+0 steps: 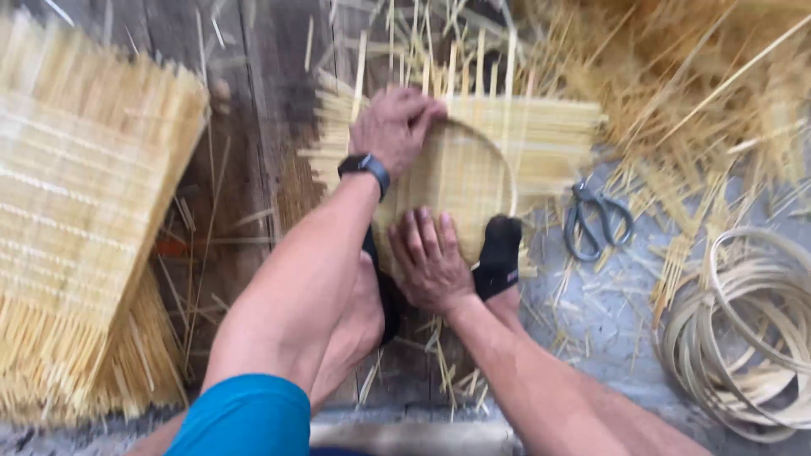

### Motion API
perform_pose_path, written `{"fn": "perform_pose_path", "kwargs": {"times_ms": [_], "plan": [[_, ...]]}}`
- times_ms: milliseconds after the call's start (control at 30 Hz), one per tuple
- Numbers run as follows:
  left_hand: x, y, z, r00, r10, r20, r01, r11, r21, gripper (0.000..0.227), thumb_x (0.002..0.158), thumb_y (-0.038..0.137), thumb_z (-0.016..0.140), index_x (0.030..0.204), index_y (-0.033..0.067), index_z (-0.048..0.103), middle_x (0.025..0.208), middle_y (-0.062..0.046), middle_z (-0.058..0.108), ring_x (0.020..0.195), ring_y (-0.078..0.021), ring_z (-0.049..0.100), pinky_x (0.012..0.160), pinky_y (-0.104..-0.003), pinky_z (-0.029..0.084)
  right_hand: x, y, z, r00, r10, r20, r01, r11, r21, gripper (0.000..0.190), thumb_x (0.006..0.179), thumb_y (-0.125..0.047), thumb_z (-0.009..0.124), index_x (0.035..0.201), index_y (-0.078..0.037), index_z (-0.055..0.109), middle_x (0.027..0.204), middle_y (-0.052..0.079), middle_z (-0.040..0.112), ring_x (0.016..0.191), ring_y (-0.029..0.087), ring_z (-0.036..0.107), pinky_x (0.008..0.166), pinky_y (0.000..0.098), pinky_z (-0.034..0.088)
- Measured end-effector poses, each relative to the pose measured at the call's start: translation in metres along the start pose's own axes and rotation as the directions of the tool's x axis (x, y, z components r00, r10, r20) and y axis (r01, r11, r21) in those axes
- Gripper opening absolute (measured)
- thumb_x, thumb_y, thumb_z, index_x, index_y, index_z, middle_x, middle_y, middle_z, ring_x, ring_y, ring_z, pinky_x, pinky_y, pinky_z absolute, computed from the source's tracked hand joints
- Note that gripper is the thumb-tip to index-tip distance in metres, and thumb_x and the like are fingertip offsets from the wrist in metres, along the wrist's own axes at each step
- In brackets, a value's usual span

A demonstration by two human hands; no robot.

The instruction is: Weaving bamboo strips into a mat, fitting it onto a wooden mold with a hoop, and trimming the edges with scissors to create a steamer component.

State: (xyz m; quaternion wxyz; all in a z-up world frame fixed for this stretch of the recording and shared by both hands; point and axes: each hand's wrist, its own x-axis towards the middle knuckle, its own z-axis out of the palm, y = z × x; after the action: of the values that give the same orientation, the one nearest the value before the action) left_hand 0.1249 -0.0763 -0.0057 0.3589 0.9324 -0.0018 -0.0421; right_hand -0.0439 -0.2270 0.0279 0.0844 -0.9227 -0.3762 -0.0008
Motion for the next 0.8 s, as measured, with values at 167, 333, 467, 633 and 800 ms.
{"fn": "perform_pose_path", "kwargs": {"times_ms": [167, 333, 467, 633, 800], "plan": [[0.017, 0.003, -0.010, 0.972, -0.166, 0.168, 0.177, 0.983, -0.051, 0.018, 0.092, 0.045, 0.068, 0.103, 0.0373, 0.079, 0.111, 0.004, 0.073, 0.102, -0.0157, 0.064, 0.086, -0.033, 0.053, 0.015, -0.005, 0.013, 0.990, 0.139, -0.008, -0.136, 0.977, 0.166, 0.085, 0.070, -0.035, 0.071, 0.145, -0.002, 0.052, 0.149, 0.029, 0.044, 0.144, 0.046, 0.034, 0.117, 0.0669, 0.023], [0.018, 0.015, -0.016, 0.984, -0.140, 0.111, 0.156, 0.977, -0.149, 0.019, 0.093, 0.041, 0.069, 0.110, 0.0398, 0.078, 0.125, 0.006, 0.068, 0.112, -0.0150, 0.065, 0.090, -0.031, 0.052, 0.010, -0.015, -0.011, 0.975, 0.196, -0.105, -0.176, 0.969, 0.171, 0.076, 0.069, -0.029, 0.073, 0.140, -0.006, 0.058, 0.148, 0.026, 0.047, 0.144, 0.043, 0.037, 0.118, 0.0638, 0.026], [0.019, 0.006, -0.012, 0.929, -0.223, 0.296, 0.254, 0.965, -0.071, 0.022, 0.095, 0.036, 0.063, 0.111, 0.0434, 0.076, 0.131, 0.007, 0.062, 0.114, -0.0140, 0.063, 0.089, -0.033, 0.056, 0.035, 0.056, -0.015, 0.971, 0.204, -0.124, -0.138, 0.903, 0.406, 0.054, 0.074, -0.023, 0.074, 0.125, -0.012, 0.064, 0.132, 0.019, 0.061, 0.133, 0.035, 0.051, 0.113, 0.0538, 0.037], [0.015, -0.003, -0.004, 0.953, 0.303, -0.027, -0.287, 0.924, 0.254, 0.035, 0.103, 0.044, 0.047, 0.105, 0.0284, 0.078, 0.131, -0.002, 0.063, 0.118, -0.0289, 0.056, 0.085, -0.044, 0.052, 0.097, 0.146, -0.035, 0.885, 0.198, -0.421, -0.141, 0.977, 0.162, 0.034, 0.091, -0.017, 0.069, 0.122, -0.004, 0.069, 0.123, 0.014, 0.069, 0.117, 0.039, 0.064, 0.098, 0.0483, 0.048], [0.031, 0.017, -0.011, 0.944, -0.097, 0.317, -0.004, 0.952, 0.305, 0.055, 0.110, 0.056, 0.032, 0.105, 0.0166, 0.070, 0.102, -0.007, 0.071, 0.096, -0.0268, 0.068, 0.086, -0.047, 0.054, 0.101, 0.169, 0.012, 0.897, 0.430, -0.102, -0.324, 0.797, 0.509, 0.012, 0.100, -0.016, 0.068, 0.107, -0.010, 0.075, 0.100, 0.010, 0.075, 0.093, 0.030, 0.072, 0.083, 0.0408, 0.056]]}}
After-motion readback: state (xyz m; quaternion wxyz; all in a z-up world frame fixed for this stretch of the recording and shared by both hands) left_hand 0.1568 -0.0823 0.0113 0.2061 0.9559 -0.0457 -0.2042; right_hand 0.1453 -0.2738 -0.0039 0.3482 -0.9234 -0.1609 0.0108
